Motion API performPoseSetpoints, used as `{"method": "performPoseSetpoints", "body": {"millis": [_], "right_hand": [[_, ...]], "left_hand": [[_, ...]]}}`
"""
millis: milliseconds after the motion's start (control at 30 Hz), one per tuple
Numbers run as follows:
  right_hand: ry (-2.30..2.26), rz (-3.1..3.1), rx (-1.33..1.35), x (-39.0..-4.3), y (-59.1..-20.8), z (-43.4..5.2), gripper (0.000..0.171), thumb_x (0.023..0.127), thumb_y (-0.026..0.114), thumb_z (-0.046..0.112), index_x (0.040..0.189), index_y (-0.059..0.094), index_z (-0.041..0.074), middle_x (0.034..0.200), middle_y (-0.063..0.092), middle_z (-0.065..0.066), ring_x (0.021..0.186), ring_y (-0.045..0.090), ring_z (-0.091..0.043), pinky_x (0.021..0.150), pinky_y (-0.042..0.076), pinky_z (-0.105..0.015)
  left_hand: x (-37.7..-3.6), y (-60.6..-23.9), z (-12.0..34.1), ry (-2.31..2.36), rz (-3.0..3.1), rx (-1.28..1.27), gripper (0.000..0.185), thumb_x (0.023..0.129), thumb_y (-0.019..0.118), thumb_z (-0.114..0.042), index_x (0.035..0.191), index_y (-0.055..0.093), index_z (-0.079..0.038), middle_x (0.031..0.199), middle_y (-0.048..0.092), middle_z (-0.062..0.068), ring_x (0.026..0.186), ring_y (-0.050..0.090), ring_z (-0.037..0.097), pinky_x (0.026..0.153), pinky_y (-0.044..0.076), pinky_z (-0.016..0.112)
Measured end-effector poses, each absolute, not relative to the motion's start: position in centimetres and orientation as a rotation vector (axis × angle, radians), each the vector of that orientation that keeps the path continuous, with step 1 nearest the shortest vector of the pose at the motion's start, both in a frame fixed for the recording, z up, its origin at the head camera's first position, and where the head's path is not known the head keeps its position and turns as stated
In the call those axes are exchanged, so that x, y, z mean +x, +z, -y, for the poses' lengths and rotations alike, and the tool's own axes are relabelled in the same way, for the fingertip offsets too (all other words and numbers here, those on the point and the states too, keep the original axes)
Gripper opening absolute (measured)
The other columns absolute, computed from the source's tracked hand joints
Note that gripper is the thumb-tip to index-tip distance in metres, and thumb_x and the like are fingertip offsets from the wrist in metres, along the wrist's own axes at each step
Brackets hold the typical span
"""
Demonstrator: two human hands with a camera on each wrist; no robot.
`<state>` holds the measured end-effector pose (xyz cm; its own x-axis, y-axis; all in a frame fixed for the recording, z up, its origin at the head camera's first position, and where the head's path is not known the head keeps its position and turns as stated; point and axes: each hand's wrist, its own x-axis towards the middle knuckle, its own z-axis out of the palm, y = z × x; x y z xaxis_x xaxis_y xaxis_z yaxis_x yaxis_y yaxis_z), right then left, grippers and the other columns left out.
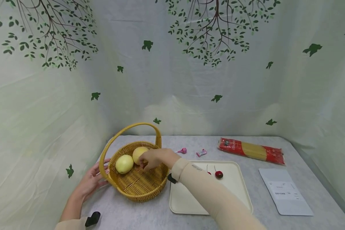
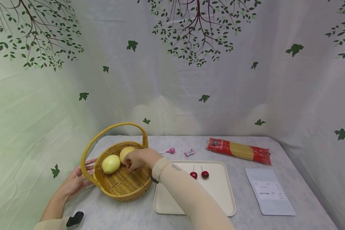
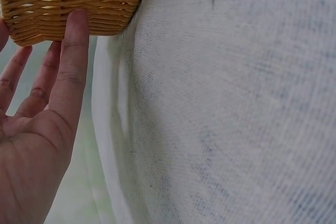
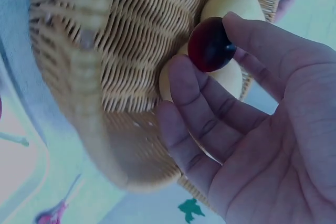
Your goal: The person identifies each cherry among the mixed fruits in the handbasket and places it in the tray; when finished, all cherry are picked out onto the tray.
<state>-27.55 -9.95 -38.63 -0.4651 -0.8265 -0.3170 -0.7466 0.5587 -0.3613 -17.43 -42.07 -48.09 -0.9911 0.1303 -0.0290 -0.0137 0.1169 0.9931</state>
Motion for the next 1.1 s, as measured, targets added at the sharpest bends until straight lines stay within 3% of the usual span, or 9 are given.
{"method": "performPoseSetpoints", "body": {"millis": [200,433,667,900,1100], "right_hand": [[-0.202,-2.407,-1.246,-27.8,-38.1,9.0,0.028,0.104,0.073,0.035,0.126,0.073,0.018,0.127,0.071,0.003,0.113,0.065,-0.010,0.097,0.054,-0.026],[-0.308,-2.383,-1.292,-28.1,-37.0,6.5,0.024,0.102,0.077,0.031,0.118,0.077,0.013,0.111,0.074,0.003,0.090,0.063,-0.006,0.079,0.053,-0.022],[-0.378,-2.384,-1.277,-28.9,-37.0,3.1,0.025,0.101,0.078,0.029,0.121,0.076,0.014,0.106,0.072,0.003,0.094,0.064,-0.008,0.084,0.054,-0.025],[-0.477,-2.402,-1.215,-28.9,-36.5,-0.8,0.021,0.100,0.079,0.022,0.119,0.075,0.014,0.097,0.072,0.002,0.087,0.064,-0.009,0.079,0.055,-0.025],[-0.562,-2.420,-1.177,-28.6,-36.3,-4.2,0.023,0.100,0.078,0.020,0.121,0.074,0.012,0.103,0.074,0.002,0.094,0.066,-0.010,0.084,0.058,-0.028]], "left_hand": [[-17.3,-48.2,42.1,2.028,-2.257,0.111,0.056,0.111,0.057,-0.009,0.163,0.037,-0.011,0.132,0.061,-0.018,0.117,0.067,0.003,0.089,0.064,0.035],[-17.3,-48.4,42.2,2.001,-2.273,0.072,0.058,0.111,0.058,-0.012,0.165,0.035,-0.012,0.132,0.060,-0.019,0.118,0.065,0.000,0.090,0.063,0.035],[-17.6,-48.3,42.1,2.000,-2.264,0.060,0.056,0.111,0.058,-0.011,0.164,0.038,-0.015,0.131,0.060,-0.017,0.118,0.066,0.004,0.089,0.064,0.035],[-17.6,-48.3,42.2,2.002,-2.262,0.075,0.056,0.111,0.058,-0.011,0.163,0.038,-0.014,0.131,0.060,-0.016,0.118,0.066,0.003,0.090,0.064,0.035],[-17.5,-48.2,42.1,2.001,-2.261,0.086,0.056,0.111,0.058,-0.011,0.163,0.038,-0.014,0.132,0.060,-0.017,0.118,0.066,0.002,0.090,0.064,0.035]]}}
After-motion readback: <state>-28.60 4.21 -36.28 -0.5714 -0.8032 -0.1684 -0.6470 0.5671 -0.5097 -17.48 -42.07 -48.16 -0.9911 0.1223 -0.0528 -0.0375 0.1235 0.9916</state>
